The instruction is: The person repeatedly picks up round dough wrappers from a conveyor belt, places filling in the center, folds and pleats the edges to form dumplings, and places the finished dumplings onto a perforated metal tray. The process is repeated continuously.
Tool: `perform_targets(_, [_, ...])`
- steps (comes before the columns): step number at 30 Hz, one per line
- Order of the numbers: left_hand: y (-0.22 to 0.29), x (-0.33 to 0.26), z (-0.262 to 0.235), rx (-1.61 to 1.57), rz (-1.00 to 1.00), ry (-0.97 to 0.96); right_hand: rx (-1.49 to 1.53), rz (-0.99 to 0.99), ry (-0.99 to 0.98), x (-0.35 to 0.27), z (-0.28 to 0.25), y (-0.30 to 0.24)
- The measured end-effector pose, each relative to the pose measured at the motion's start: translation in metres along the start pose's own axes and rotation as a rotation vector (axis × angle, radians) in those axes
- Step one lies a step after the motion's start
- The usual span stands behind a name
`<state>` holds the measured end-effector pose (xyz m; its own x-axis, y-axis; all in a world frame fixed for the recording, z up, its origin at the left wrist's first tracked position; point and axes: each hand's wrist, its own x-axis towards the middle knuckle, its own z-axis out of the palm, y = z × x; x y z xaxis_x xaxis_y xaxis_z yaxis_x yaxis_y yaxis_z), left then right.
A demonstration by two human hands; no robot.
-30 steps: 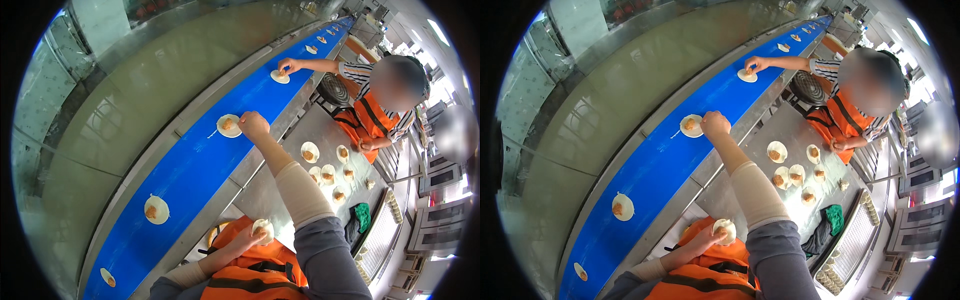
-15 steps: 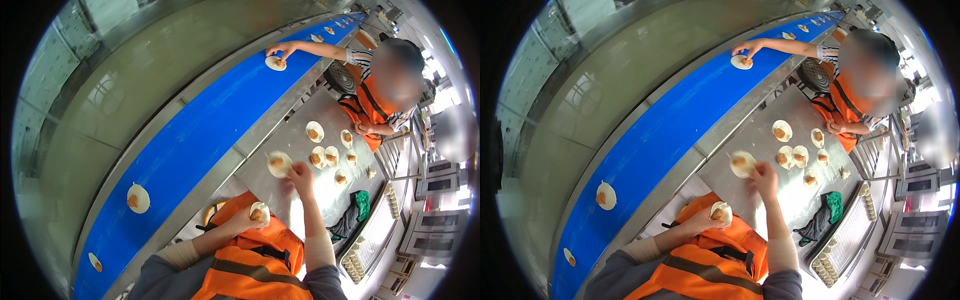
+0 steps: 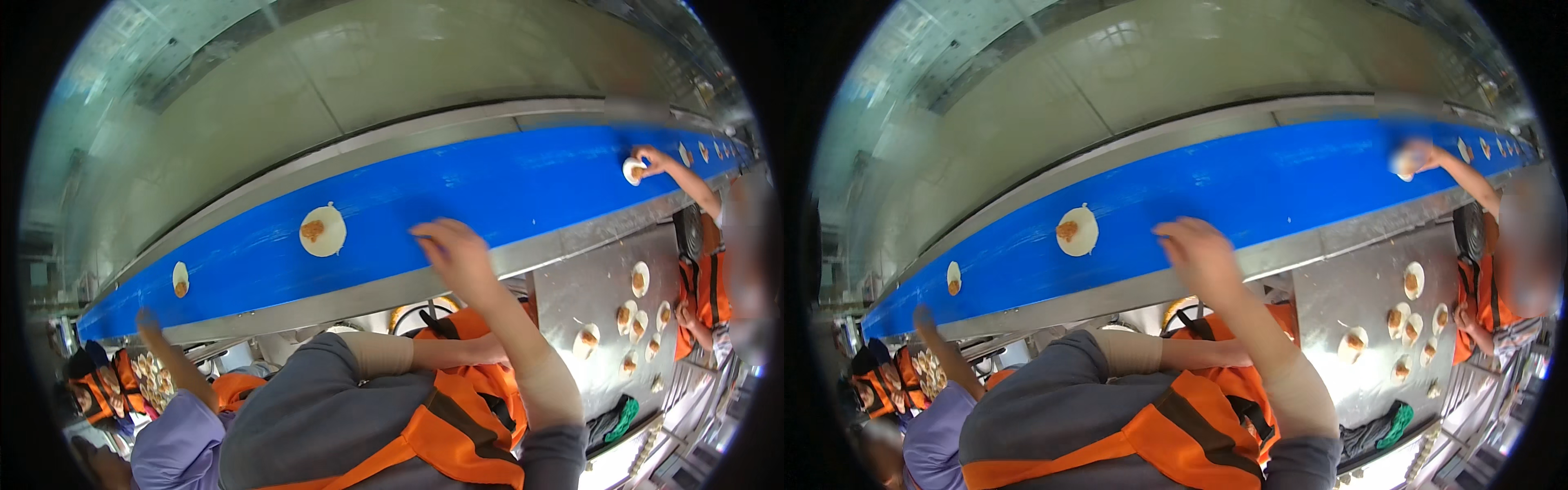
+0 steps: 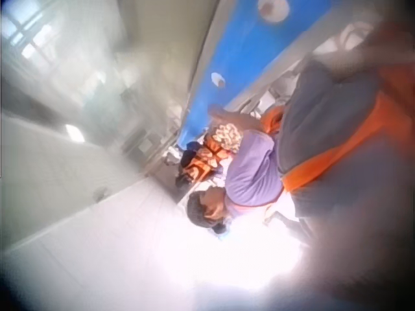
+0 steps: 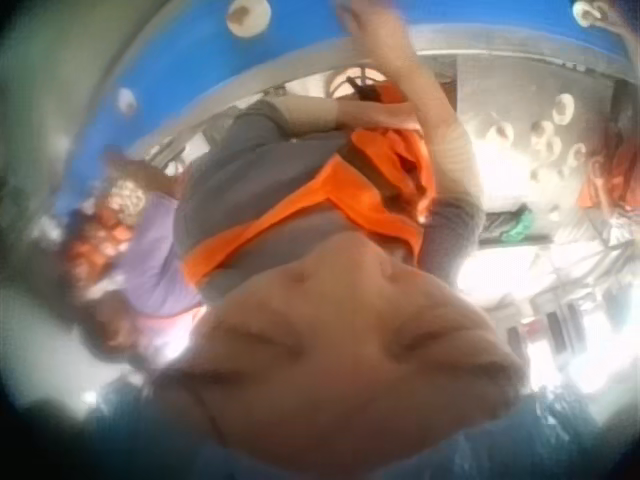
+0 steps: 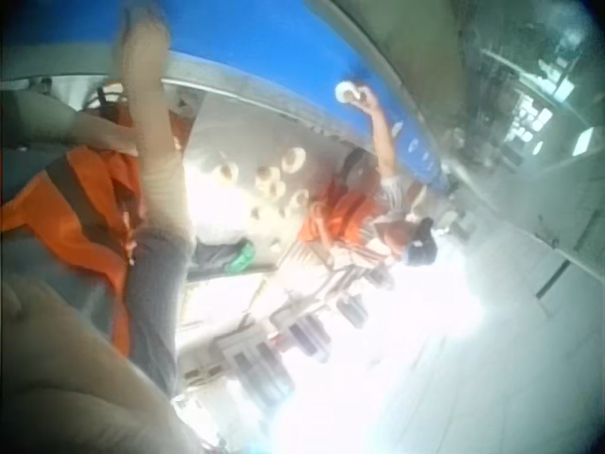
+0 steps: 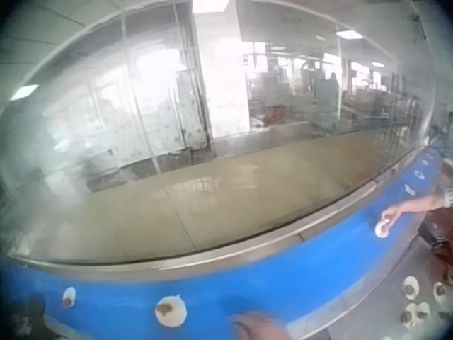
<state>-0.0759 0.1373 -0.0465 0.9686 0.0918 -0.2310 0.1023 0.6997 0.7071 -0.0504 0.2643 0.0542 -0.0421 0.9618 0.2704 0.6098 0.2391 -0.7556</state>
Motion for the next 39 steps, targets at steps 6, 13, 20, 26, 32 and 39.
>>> perform_targets(6, [0.001,-0.015,-0.014,0.066,0.038,-0.052,-0.297,-0.112,-0.083,0.089,0.104,-0.021])
perform_targets(13, [-0.009,-0.01,-0.029,0.065,0.021,-0.051,-0.031,0.01,-0.013,0.034,-0.002,-0.007])
perform_targets(20, [-0.002,-0.009,-0.018,0.107,-0.012,0.006,-0.195,0.487,0.282,-0.131,-0.147,0.022])
perform_targets(26, [0.038,-0.003,-0.001,-0.083,-0.138,0.016,-0.084,0.674,0.44,-0.183,-0.223,0.076])
perform_targets(32, [0.039,0.025,-0.008,0.188,-0.105,0.15,0.154,0.786,0.613,-0.113,-0.355,0.22])
perform_targets(39, [0.081,0.05,0.0,0.283,-0.24,0.239,-0.459,0.878,0.722,-0.047,-0.445,0.366])
